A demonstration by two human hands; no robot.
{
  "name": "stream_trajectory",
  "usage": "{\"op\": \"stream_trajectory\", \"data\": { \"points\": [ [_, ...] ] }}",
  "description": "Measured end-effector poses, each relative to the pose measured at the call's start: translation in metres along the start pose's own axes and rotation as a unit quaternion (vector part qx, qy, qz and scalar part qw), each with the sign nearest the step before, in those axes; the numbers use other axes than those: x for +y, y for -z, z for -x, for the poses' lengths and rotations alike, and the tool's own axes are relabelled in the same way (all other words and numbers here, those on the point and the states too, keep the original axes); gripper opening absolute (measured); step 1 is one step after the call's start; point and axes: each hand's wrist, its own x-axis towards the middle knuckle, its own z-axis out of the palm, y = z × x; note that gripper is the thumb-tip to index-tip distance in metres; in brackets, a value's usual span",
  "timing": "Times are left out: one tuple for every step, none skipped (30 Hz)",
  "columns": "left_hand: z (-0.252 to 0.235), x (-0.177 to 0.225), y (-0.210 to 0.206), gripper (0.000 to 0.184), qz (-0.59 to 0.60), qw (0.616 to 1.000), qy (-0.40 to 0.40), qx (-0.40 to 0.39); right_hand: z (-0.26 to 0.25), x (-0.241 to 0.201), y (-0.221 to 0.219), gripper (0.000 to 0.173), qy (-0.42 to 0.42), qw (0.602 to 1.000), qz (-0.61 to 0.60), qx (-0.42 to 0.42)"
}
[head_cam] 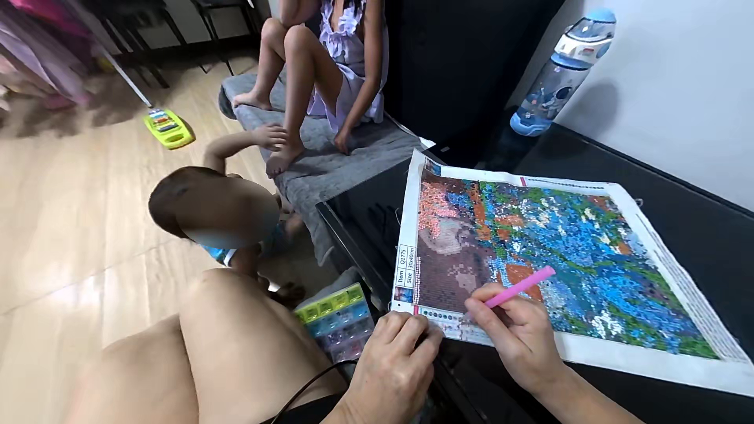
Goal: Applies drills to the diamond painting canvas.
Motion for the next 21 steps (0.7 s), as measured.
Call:
{"op": "stream_trajectory", "data": {
  "points": [
    [0.0001,-0.0002,-0.0001,0.024,-0.002,1.000,-0.002,0.002,0.0000,0.0001,0.0000,0.031,0.000,1.000,-0.002,0.000],
    [0.0001,-0.0004,-0.0003,0.024,-0.002,1.000,-0.003,0.003,0.0001,0.0003,0.0002,0.032,0.001,1.000,-0.006,-0.002],
    [0.0003,-0.0007,-0.0006,0.024,-0.002,1.000,-0.005,0.005,0.0001,0.0005,0.0004,0.032,0.001,1.000,-0.013,-0.006],
    [0.0006,-0.0009,-0.0006,0.023,-0.001,1.000,-0.006,0.005,0.0001,0.0006,0.0005,0.032,0.002,1.000,-0.020,-0.013],
    [0.0009,-0.0010,-0.0006,0.023,-0.001,1.000,-0.007,0.005,0.0000,0.0005,0.0003,0.032,0.002,0.999,-0.028,-0.021],
    [0.0012,-0.0011,-0.0006,0.023,-0.001,1.000,-0.008,0.005,0.0000,0.0003,0.0001,0.032,0.002,0.999,-0.036,-0.031],
    [0.0015,-0.0010,-0.0007,0.023,-0.001,1.000,-0.008,0.006,0.0000,0.0002,-0.0002,0.032,0.003,0.998,-0.042,-0.039],
    [0.0018,-0.0010,-0.0008,0.023,-0.002,1.000,-0.008,0.007,0.0002,0.0002,-0.0005,0.032,0.003,0.998,-0.046,-0.043],
    [0.0021,-0.0010,-0.0010,0.023,-0.001,1.000,-0.009,0.009,0.0002,0.0003,-0.0005,0.033,0.003,0.998,-0.046,-0.042],
    [0.0022,-0.0009,-0.0009,0.023,-0.001,1.000,-0.010,0.008,0.0002,0.0005,-0.0003,0.032,0.003,0.998,-0.042,-0.037],
    [0.0023,-0.0008,-0.0008,0.023,0.000,1.000,-0.010,0.007,0.0001,0.0006,0.0000,0.032,0.002,0.999,-0.036,-0.028],
    [0.0022,-0.0006,-0.0005,0.024,0.001,1.000,-0.011,0.005,0.0003,0.0006,0.0003,0.032,0.001,0.999,-0.029,-0.019],
    [0.0023,-0.0003,-0.0003,0.024,0.001,1.000,-0.010,0.004,0.0006,0.0004,0.0004,0.031,-0.001,1.000,-0.025,-0.014],
    [0.0026,0.0000,-0.0003,0.024,0.002,1.000,-0.010,0.005,0.0008,0.0003,0.0005,0.031,-0.001,1.000,-0.025,-0.014],
    [0.0028,0.0000,-0.0003,0.024,0.003,1.000,-0.009,0.006,0.0010,0.0002,0.0005,0.031,0.000,0.999,-0.029,-0.022],
    [0.0030,-0.0002,-0.0004,0.024,0.004,1.000,-0.009,0.008,0.0010,-0.0001,0.0003,0.032,0.003,0.999,-0.035,-0.033],
    [0.0031,-0.0003,-0.0006,0.024,0.005,1.000,-0.009,0.009,0.0009,-0.0004,0.0003,0.033,0.008,0.998,-0.044,-0.047],
    [0.0031,-0.0002,-0.0006,0.024,0.005,1.000,-0.008,0.010,0.0006,-0.0004,0.0004,0.033,0.013,0.997,-0.051,-0.061],
    [0.0032,0.0001,-0.0005,0.024,0.007,1.000,-0.007,0.010,0.0005,-0.0005,0.0002,0.032,0.017,0.996,-0.056,-0.071],
    [0.0035,0.0004,-0.0004,0.024,0.007,1.000,-0.007,0.009,0.0004,-0.0004,-0.0001,0.032,0.021,0.995,-0.058,-0.076],
    [0.0036,0.0007,-0.0003,0.024,0.005,1.000,-0.006,0.007,0.0002,-0.0002,-0.0005,0.032,0.022,0.995,-0.057,-0.078]
  ]
}}
